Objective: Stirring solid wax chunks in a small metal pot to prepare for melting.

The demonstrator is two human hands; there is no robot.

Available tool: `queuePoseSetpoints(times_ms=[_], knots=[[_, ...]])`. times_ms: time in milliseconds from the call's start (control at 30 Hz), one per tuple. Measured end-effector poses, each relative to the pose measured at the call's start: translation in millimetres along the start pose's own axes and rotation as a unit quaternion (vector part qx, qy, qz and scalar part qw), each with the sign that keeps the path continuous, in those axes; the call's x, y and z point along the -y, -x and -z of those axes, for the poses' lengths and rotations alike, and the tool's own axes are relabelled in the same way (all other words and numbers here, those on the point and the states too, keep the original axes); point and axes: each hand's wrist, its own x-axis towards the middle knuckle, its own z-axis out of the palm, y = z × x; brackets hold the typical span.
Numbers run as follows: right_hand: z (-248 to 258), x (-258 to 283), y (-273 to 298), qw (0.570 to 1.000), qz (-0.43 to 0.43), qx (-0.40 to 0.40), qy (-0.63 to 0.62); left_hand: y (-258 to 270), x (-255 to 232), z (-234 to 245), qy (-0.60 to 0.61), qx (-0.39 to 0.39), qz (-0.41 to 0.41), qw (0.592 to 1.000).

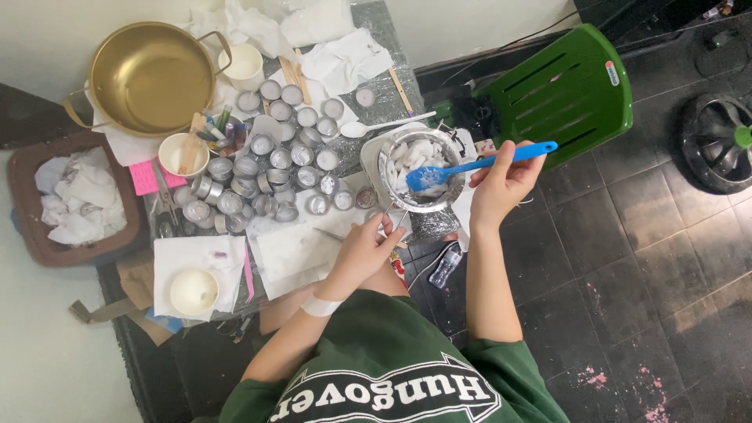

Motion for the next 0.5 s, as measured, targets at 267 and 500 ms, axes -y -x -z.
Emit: queuePoseSetpoints(times_ms=[267,500], knots=[[19.4,17.7,-1.7,0.995,0.068,0.062,0.030,-0.3,6.0,-1.9,-0.009,-0.006,-0.032,0.999],[41.3,34.3,-21.5,0.948,0.194,0.236,0.084,1.5,3.0,-2.0,0.012,0.000,-0.029,1.000]])
